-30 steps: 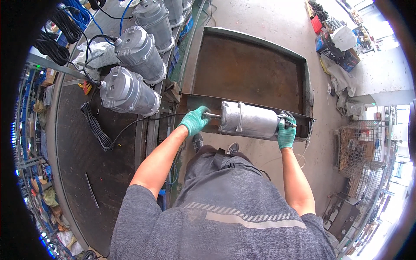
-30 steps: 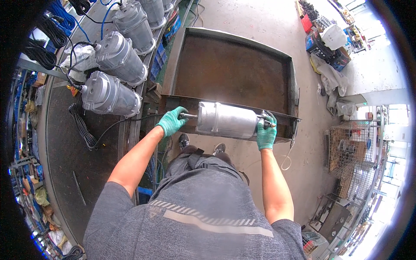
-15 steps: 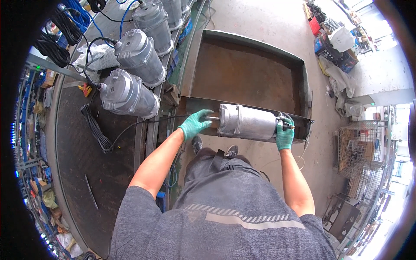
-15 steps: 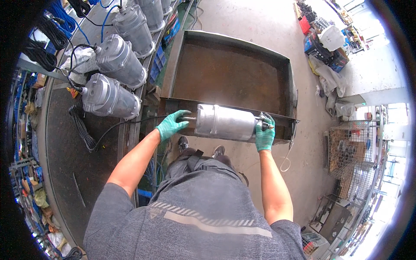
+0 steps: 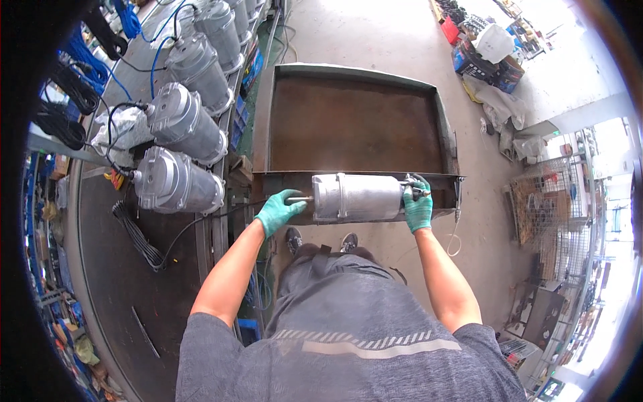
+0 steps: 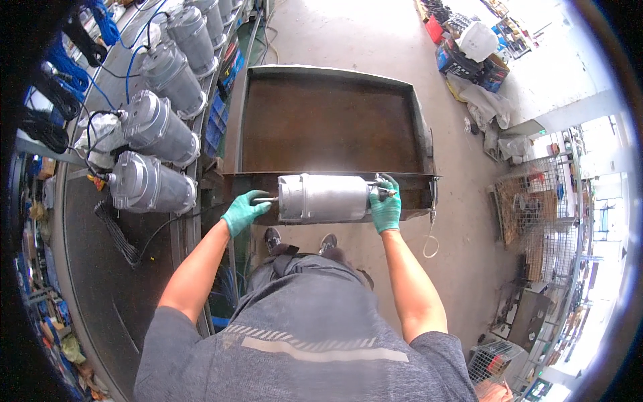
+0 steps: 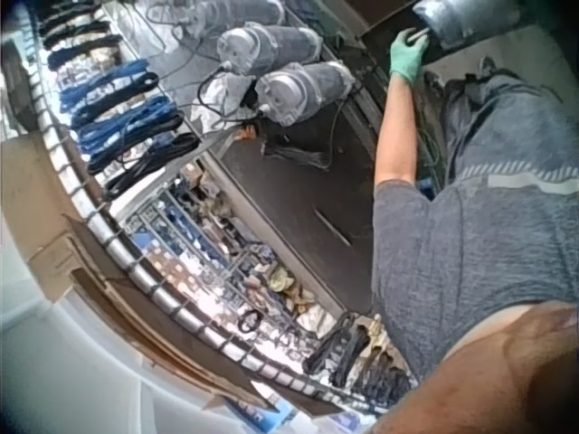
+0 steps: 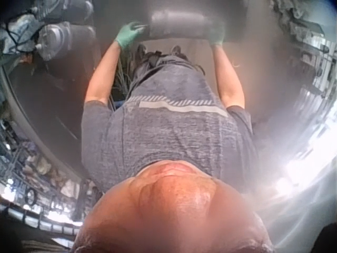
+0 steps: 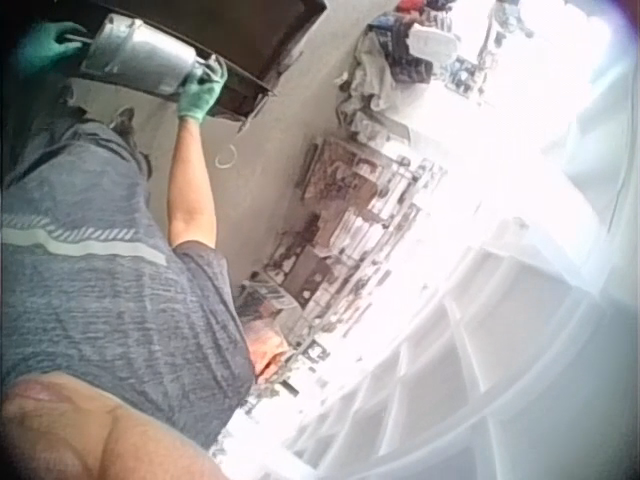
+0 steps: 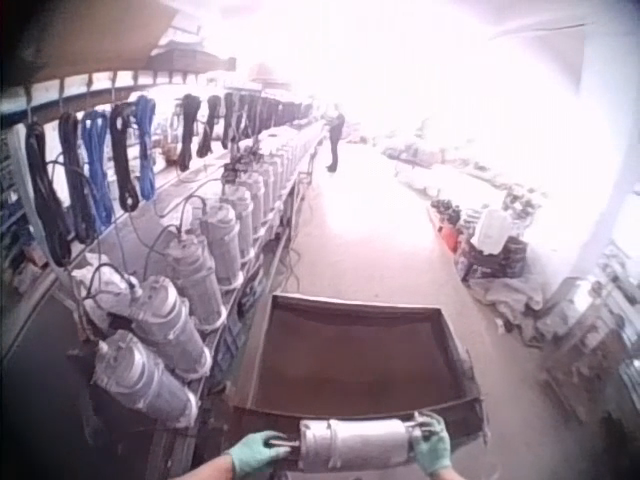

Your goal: The person submerses a metal pump housing into a tank of water using their hands, lifts it out, and then carries a coiled black cable to a row of pumps on a long table.

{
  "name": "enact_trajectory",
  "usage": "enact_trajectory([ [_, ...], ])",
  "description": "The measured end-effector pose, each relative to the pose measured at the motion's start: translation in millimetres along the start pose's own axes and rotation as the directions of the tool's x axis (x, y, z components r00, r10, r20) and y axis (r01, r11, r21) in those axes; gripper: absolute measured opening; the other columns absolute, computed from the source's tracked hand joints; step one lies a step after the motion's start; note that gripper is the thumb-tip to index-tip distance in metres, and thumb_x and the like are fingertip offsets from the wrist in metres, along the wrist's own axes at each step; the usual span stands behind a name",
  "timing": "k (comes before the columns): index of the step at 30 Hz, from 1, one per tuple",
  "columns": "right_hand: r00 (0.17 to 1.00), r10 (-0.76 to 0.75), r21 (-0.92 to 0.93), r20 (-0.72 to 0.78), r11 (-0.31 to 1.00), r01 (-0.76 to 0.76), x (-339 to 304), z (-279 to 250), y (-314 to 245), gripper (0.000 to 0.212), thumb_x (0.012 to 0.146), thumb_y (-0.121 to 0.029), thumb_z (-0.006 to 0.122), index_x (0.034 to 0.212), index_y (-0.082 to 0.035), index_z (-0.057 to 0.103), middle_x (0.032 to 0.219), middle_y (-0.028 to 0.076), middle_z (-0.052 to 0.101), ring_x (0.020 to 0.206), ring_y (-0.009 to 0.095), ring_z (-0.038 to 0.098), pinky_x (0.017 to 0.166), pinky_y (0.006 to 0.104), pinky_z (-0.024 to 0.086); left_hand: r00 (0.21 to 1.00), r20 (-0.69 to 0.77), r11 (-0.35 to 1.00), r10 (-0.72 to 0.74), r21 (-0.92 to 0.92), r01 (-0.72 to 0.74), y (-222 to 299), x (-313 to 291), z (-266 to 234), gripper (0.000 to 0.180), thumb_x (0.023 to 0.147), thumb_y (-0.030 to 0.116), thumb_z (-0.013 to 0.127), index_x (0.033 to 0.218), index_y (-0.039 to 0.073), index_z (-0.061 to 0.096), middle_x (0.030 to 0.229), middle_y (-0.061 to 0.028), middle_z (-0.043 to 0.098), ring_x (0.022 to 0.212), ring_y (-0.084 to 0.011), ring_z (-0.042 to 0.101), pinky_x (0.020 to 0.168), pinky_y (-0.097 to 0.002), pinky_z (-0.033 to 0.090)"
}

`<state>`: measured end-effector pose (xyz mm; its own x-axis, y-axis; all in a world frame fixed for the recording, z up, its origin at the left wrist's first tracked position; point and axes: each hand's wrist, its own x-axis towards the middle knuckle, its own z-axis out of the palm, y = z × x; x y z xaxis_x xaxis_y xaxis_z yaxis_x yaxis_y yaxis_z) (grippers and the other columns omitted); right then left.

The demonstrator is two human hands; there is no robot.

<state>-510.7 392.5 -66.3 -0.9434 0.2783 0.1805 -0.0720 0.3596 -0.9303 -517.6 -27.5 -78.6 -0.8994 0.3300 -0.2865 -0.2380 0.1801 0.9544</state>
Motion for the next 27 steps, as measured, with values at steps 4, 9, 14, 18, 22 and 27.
enact_trajectory([
  [4, 0.999, -0.047, -0.123, 0.017, 0.991, 0.049, 1.8, 2.7, -12.6, 0.032, 0.093, 0.003, 0.063, 0.125, -0.003, 0.062, 0.124, 0.004, 0.065, 0.099, 0.009, 0.065, 0.091, 0.0241, 0.053, 0.992, 0.071, 0.994, -0.107, -0.023, 0.109, -16.0, -8.7, -15.0, 0.064, 0.098, 0.016, 0.064, 0.158, 0.013, 0.042, 0.092, -0.0031, 0.064, 0.074, -0.0153, 0.059, 0.068, -0.0330, 0.053],
  [9, 1.000, -0.009, -0.141, 0.003, 0.990, 0.009, -2.4, 0.6, -17.8, 0.027, 0.089, 0.000, 0.067, 0.116, -0.001, 0.067, 0.138, 0.011, 0.058, 0.108, 0.018, 0.067, 0.097, 0.0300, 0.054, 0.999, -0.034, 0.980, -0.019, 0.199, 0.026, -5.5, -3.8, -5.3, 0.046, 0.101, 0.025, 0.067, 0.145, 0.014, 0.059, 0.093, -0.0035, 0.068, 0.080, -0.0169, 0.065, 0.074, -0.0343, 0.055],
  [14, 1.000, 0.019, -0.078, 0.005, 0.997, -0.019, -4.8, 0.2, -14.9, 0.024, 0.089, 0.001, 0.067, 0.113, -0.002, 0.067, 0.142, 0.010, 0.055, 0.103, 0.015, 0.068, 0.094, 0.0277, 0.054, 0.926, 0.213, 0.816, -0.310, -0.440, 0.374, -2.6, -6.6, -16.0, 0.046, 0.103, 0.038, 0.067, 0.143, 0.015, 0.060, 0.090, 0.0063, 0.060, 0.067, -0.0067, 0.051, 0.065, -0.0249, 0.049],
  [18, 1.000, -0.005, -0.081, 0.007, 0.997, 0.006, -4.7, 6.0, -19.1, 0.018, 0.090, -0.001, 0.067, 0.108, -0.002, 0.067, 0.142, 0.010, 0.056, 0.099, 0.016, 0.069, 0.092, 0.0288, 0.054, 0.983, 0.176, 0.959, 0.052, 0.267, -0.099, -16.4, -5.0, -31.9, 0.066, 0.095, 0.018, 0.074, 0.154, 0.013, 0.046, 0.096, 0.0000, 0.060, 0.076, -0.0159, 0.059, 0.071, -0.0333, 0.054],
  [22, 1.000, 0.005, -0.126, 0.004, 0.992, -0.004, -5.0, -3.7, -18.8, 0.044, 0.090, 0.000, 0.069, 0.132, -0.002, 0.055, 0.124, 0.007, 0.066, 0.093, 0.013, 0.067, 0.091, 0.0264, 0.054, 0.995, -0.090, 0.764, -0.047, 0.638, 0.094, 12.7, -1.2, -2.9, 0.034, 0.091, 0.022, 0.079, 0.121, 0.008, 0.071, 0.095, -0.0183, 0.074, 0.081, -0.0221, 0.071, 0.078, -0.0351, 0.057],
  [27, 1.000, -0.010, -0.125, 0.009, 0.992, 0.011, -4.1, -0.1, -24.1, 0.054, 0.090, 0.004, 0.067, 0.140, -0.002, 0.048, 0.107, 0.001, 0.068, 0.083, 0.007, 0.062, 0.084, 0.0229, 0.054, 0.808, 0.258, 0.721, -0.529, -0.366, 0.589, 16.2, 5.0, -32.0, 0.050, 0.097, 0.020, 0.072, 0.142, 0.006, 0.057, 0.104, -0.0040, 0.068, 0.072, -0.0106, 0.060, 0.064, -0.0263, 0.052],
])
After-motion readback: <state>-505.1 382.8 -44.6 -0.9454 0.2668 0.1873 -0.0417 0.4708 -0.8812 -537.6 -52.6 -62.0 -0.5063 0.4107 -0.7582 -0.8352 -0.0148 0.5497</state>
